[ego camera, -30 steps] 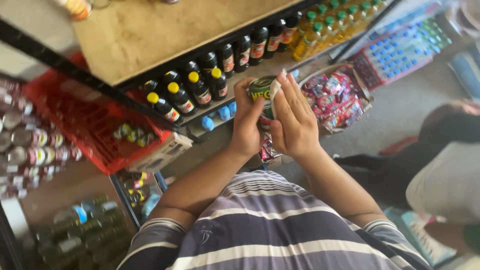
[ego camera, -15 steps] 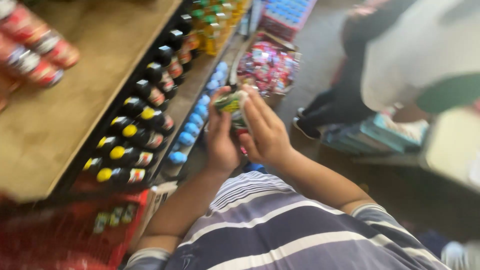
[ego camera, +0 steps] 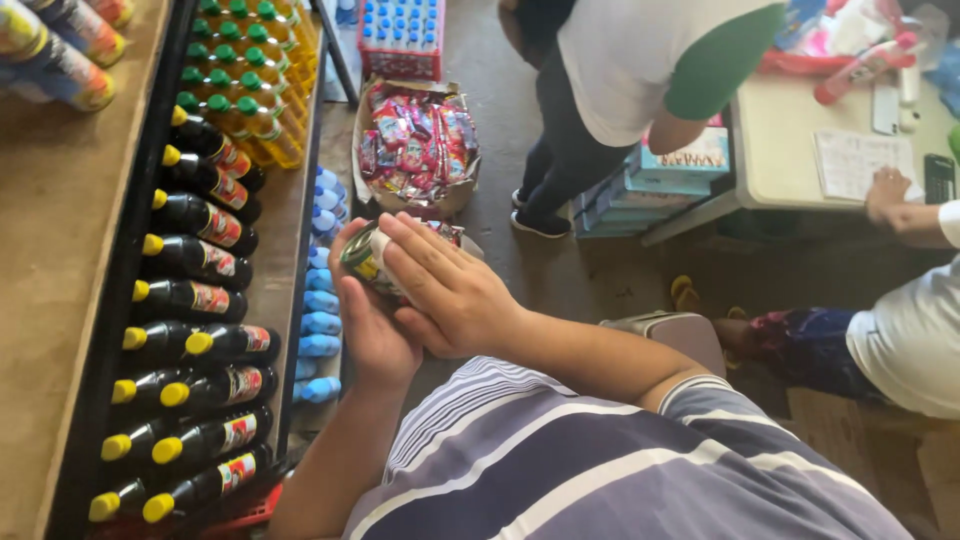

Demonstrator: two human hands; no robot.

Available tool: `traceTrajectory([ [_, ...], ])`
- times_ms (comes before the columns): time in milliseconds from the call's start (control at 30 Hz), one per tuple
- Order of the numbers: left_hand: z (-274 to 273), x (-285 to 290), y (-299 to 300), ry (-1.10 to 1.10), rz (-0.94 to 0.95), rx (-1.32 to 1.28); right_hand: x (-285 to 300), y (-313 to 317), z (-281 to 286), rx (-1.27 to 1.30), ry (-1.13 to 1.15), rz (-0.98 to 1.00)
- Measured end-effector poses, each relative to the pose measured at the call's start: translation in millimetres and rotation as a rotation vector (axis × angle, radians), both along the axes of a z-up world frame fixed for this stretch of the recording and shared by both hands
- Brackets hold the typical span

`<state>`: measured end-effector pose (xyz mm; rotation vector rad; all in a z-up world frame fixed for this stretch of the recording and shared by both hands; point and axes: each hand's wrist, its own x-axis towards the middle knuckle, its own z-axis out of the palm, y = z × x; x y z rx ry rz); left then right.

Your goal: Cleaning canned goods with a cloth and organizing them onto store shelves.

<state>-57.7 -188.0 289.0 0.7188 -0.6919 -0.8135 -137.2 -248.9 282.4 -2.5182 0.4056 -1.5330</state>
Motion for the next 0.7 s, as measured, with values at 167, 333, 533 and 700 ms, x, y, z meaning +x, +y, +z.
traceTrajectory([
  [167,-26,15,-3,-0.029,0.040,-0.019,-12,13,-13,-0.021,-0.001,0.089],
  [333,-19,2,-6,-0.110,0.049,0.019,-12,-5,1,-0.054,0.021,0.117],
  [533,-12,-1,-15,0.010,0.039,-0.024,-9,-14,9,0.008,-0.033,0.151],
  [700,-13,7,-17,-0.019,0.089,-0.075,-14,-16,-13,-0.148,-0.002,0.149],
])
